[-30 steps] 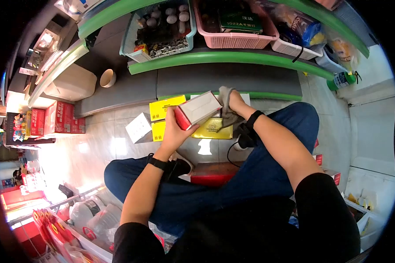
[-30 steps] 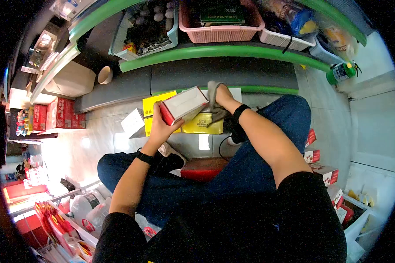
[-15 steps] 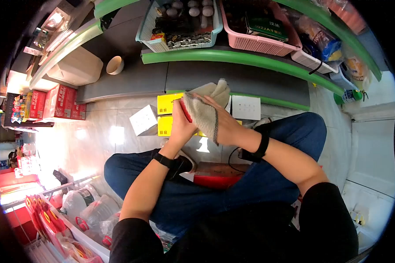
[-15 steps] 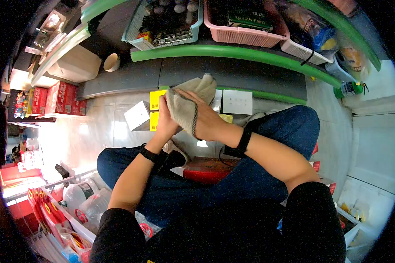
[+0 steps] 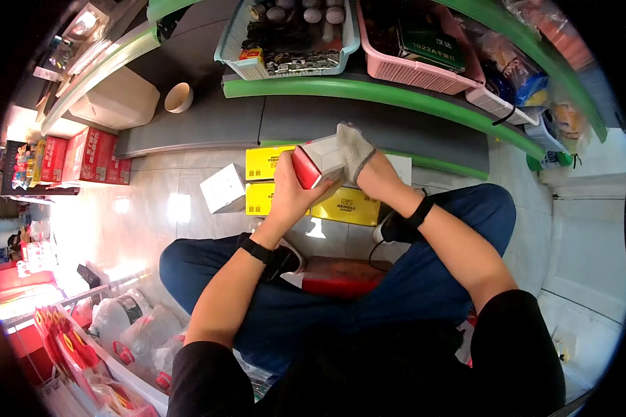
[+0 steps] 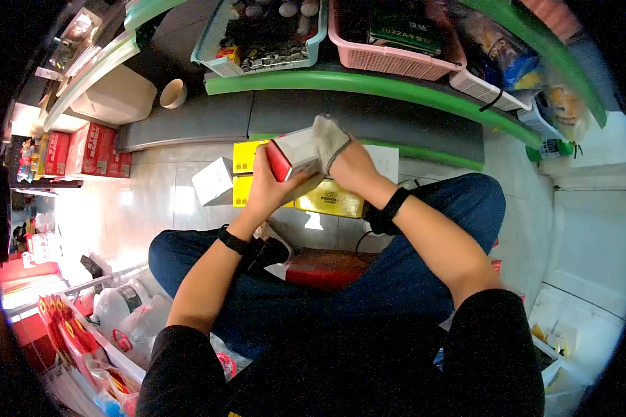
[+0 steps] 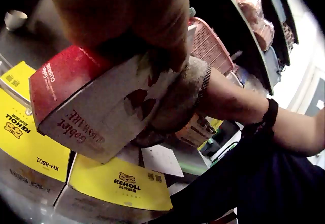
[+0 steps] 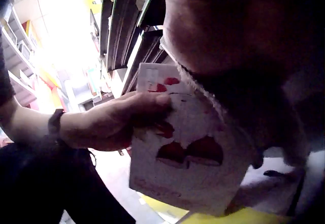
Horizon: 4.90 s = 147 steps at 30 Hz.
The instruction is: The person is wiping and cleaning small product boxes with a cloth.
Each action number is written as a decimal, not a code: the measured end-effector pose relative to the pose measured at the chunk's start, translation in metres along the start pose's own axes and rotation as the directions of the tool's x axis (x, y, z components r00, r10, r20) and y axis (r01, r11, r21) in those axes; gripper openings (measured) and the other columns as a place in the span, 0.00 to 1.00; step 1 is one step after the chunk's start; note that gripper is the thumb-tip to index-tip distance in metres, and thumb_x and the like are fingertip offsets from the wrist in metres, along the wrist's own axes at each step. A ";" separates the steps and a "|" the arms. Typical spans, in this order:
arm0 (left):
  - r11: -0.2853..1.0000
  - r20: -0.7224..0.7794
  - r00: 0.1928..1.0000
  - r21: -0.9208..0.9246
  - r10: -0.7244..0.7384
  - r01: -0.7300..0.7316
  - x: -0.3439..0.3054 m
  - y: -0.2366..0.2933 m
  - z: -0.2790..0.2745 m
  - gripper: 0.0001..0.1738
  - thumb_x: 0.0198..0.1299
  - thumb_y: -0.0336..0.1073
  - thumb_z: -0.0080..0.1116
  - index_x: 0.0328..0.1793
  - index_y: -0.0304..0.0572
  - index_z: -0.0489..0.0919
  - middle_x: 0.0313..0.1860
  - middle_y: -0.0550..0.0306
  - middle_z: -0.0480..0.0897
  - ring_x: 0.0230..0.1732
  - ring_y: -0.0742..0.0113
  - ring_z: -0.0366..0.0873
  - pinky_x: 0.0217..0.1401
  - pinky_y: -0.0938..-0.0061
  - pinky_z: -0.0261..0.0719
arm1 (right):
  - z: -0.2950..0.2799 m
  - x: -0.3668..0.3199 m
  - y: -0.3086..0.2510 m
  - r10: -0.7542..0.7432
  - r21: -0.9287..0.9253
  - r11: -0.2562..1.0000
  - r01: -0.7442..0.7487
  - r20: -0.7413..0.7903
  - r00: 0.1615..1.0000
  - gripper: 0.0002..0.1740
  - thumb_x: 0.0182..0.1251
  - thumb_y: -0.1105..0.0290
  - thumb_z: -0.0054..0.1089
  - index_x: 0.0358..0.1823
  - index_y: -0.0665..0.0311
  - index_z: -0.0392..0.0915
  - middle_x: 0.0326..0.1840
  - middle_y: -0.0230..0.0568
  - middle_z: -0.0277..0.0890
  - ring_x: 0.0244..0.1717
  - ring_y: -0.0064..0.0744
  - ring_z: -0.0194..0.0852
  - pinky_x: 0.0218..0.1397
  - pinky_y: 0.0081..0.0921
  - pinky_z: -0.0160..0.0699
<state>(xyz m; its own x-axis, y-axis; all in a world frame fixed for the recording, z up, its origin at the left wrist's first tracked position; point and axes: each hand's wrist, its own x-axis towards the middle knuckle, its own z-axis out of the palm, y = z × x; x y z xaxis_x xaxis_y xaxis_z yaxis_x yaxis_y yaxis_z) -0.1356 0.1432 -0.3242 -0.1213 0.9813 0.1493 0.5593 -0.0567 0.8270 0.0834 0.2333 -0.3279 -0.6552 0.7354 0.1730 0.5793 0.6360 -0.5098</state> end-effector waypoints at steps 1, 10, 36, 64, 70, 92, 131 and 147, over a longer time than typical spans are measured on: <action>1.000 -0.010 1.000 0.006 0.016 -0.016 -0.002 0.000 0.001 0.46 0.49 0.43 0.86 0.67 0.36 0.67 0.57 0.37 0.75 0.60 0.38 0.74 0.65 0.51 0.74 | 0.008 -0.003 -0.002 -0.075 -0.022 0.997 0.074 -0.087 0.993 0.33 0.82 0.63 0.51 0.83 0.67 0.63 0.84 0.59 0.64 0.84 0.57 0.60 0.88 0.46 0.57; 0.933 0.165 0.930 0.097 0.328 -0.346 -0.012 -0.035 0.002 0.43 0.59 0.37 0.77 0.79 0.34 0.69 0.72 0.35 0.74 0.71 0.42 0.74 0.77 0.53 0.71 | -0.016 -0.009 -0.111 -0.228 0.255 0.932 0.258 -0.143 0.963 0.36 0.76 0.65 0.59 0.83 0.64 0.64 0.88 0.53 0.59 0.88 0.54 0.54 0.91 0.46 0.49; 0.996 -0.003 0.997 0.036 0.076 -0.076 -0.001 0.002 -0.023 0.55 0.49 0.39 0.85 0.79 0.39 0.62 0.65 0.43 0.76 0.68 0.45 0.76 0.74 0.54 0.75 | -0.023 0.022 -0.024 0.260 0.983 -0.162 -0.085 0.126 0.957 0.18 0.87 0.60 0.51 0.66 0.60 0.81 0.64 0.30 0.82 0.64 0.25 0.79 0.71 0.29 0.77; 0.922 0.015 0.983 0.344 0.185 -0.179 -0.011 0.013 -0.038 0.44 0.44 0.46 0.85 0.62 0.35 0.71 0.50 0.37 0.82 0.52 0.36 0.84 0.52 0.51 0.83 | 0.136 0.036 0.049 0.607 0.453 0.558 -0.695 0.348 0.714 0.37 0.85 0.45 0.33 0.70 0.74 0.72 0.70 0.50 0.80 0.70 0.55 0.77 0.72 0.43 0.73; 0.922 -0.004 0.974 0.323 0.226 -0.213 -0.011 0.013 -0.035 0.42 0.48 0.45 0.83 0.63 0.36 0.71 0.52 0.37 0.83 0.53 0.35 0.84 0.55 0.51 0.83 | 0.045 0.004 -0.073 -0.058 0.594 0.802 0.065 -0.031 0.998 0.38 0.84 0.53 0.51 0.86 0.67 0.57 0.90 0.55 0.53 0.88 0.53 0.53 0.91 0.40 0.48; 0.633 0.111 0.804 -0.558 -0.585 0.537 0.000 -0.018 -0.053 0.32 0.65 0.43 0.76 0.62 0.28 0.72 0.57 0.43 0.85 0.51 0.58 0.89 0.54 0.65 0.89 | 0.054 0.015 0.100 0.719 0.536 0.509 -0.674 0.167 0.675 0.28 0.83 0.54 0.50 0.63 0.75 0.80 0.57 0.51 0.85 0.58 0.36 0.82 0.55 0.35 0.83; 0.254 0.358 0.740 -0.779 -0.569 0.573 -0.033 -0.040 -0.022 0.35 0.74 0.52 0.64 0.76 0.42 0.63 0.68 0.46 0.79 0.67 0.53 0.81 0.67 0.55 0.85 | 0.071 -0.019 -0.051 0.149 0.604 0.760 -0.240 0.198 0.969 0.32 0.82 0.58 0.50 0.83 0.61 0.65 0.85 0.50 0.64 0.85 0.55 0.57 0.89 0.42 0.55; 0.221 0.350 0.728 -0.797 -0.589 0.562 -0.029 -0.029 -0.017 0.32 0.76 0.49 0.61 0.77 0.41 0.67 0.72 0.45 0.78 0.72 0.52 0.78 0.75 0.53 0.79 | 0.099 -0.025 0.009 -0.040 0.165 0.986 0.034 0.035 0.999 0.33 0.81 0.59 0.52 0.84 0.58 0.64 0.88 0.49 0.60 0.88 0.54 0.52 0.93 0.50 0.39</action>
<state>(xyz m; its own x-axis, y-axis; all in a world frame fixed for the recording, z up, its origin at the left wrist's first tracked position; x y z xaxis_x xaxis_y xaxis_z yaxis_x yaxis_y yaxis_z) -0.1623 0.1133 -0.3438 -0.1305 0.8126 -0.5680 -0.5982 0.3924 0.6987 0.0573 0.1971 -0.4202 -0.6943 0.7008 0.1639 0.4689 0.6133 -0.6356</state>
